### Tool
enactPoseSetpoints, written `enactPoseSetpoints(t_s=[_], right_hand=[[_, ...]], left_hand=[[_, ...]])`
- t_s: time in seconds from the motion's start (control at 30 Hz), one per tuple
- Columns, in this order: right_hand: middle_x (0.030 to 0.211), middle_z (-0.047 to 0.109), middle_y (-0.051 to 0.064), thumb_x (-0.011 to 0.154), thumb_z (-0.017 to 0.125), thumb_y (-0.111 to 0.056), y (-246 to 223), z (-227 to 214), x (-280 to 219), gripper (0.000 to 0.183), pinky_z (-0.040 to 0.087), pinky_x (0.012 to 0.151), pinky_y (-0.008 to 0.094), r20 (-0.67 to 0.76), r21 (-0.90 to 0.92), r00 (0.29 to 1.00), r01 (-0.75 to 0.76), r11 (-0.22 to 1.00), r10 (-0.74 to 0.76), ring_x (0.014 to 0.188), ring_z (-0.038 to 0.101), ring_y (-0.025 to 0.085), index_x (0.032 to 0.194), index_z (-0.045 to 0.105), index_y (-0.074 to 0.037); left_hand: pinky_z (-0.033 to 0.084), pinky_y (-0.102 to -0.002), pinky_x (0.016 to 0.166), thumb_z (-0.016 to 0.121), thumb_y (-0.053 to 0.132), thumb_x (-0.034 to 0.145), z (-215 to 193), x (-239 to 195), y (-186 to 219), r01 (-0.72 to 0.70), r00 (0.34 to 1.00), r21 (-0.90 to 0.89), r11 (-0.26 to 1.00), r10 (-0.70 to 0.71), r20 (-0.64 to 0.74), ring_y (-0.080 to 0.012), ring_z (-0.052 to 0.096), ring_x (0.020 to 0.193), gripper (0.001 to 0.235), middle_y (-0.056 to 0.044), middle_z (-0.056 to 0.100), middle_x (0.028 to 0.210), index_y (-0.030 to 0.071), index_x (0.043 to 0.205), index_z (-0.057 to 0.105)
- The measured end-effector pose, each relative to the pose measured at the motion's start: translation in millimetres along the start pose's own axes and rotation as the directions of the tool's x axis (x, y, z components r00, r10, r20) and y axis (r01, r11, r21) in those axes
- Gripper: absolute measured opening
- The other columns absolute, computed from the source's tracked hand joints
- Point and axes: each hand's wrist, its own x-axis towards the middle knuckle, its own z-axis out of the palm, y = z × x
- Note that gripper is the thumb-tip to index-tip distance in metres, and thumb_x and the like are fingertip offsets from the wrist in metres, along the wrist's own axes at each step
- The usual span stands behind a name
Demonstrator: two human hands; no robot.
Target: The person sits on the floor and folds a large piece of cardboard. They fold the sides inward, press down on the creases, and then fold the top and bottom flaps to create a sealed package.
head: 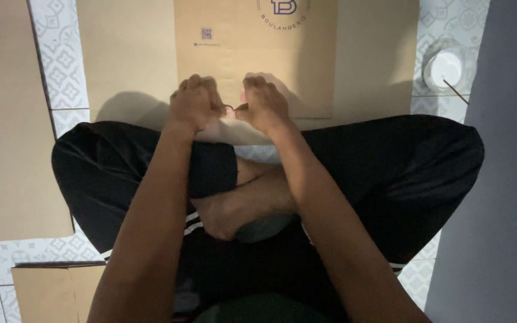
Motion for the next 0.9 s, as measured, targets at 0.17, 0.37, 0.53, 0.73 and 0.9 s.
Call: enactPoseSetpoints(t_s=[0.17,0.37,0.53,0.73,0.9], right_hand=[[0.121,0.062,0.026,0.085,0.068,-0.021,21.3,16.5,10.4,0.062,0.056,0.094,0.057,0.011,0.014,0.999,0.039,0.999,-0.039,0.117,0.065,0.046,0.136,0.054,0.010],[0.111,0.064,0.028,0.081,0.067,-0.020,26.2,15.9,9.1,0.053,0.057,0.087,0.061,-0.020,0.079,0.998,0.065,0.995,-0.064,0.107,0.067,0.051,0.124,0.060,0.011],[0.098,0.062,0.022,0.078,0.065,-0.018,52.2,33.2,24.4,0.035,0.055,0.078,0.059,-0.039,0.188,0.995,0.095,0.978,-0.090,0.098,0.069,0.051,0.107,0.064,0.003],[0.087,0.063,0.014,0.079,0.065,-0.014,68.1,43.8,34.3,0.020,0.055,0.073,0.051,-0.028,0.205,0.995,0.105,0.973,-0.101,0.090,0.072,0.041,0.096,0.063,-0.004],[0.084,0.065,0.012,0.080,0.066,-0.010,67.6,43.1,37.6,0.012,0.054,0.074,0.052,-0.032,0.207,0.997,0.078,0.975,-0.073,0.088,0.073,0.039,0.092,0.064,-0.009]], left_hand=[[0.043,-0.056,0.110,0.072,0.044,0.090,3.0,1.8,-4.6,0.007,1.000,-0.026,1.000,-0.006,0.017,-0.0351,0.048,0.139,0.041,-0.009,0.054,0.132,0.018,0.120,0.062],[0.037,-0.057,0.114,0.074,0.048,0.088,6.7,-1.4,-8.3,-0.017,1.000,-0.151,0.988,0.021,0.023,-0.0377,0.045,0.140,0.042,-0.009,0.052,0.128,0.018,0.113,0.059],[0.037,-0.059,0.115,0.077,0.056,0.081,-4.7,-7.5,4.9,0.032,0.998,-0.107,0.994,-0.027,0.051,-0.0394,0.044,0.142,0.063,-0.013,0.053,0.135,0.016,0.125,0.061],[0.037,-0.054,0.116,0.071,0.063,0.084,-0.5,-11.0,8.3,0.013,1.000,0.030,0.999,-0.013,0.027,-0.0370,0.038,0.147,0.075,-0.014,0.047,0.147,0.015,0.138,0.054],[0.038,-0.054,0.116,0.070,0.063,0.086,-2.0,-12.0,6.7,0.000,0.999,0.047,0.999,-0.001,0.033,-0.0366,0.038,0.147,0.075,-0.015,0.046,0.145,0.013,0.137,0.051]])
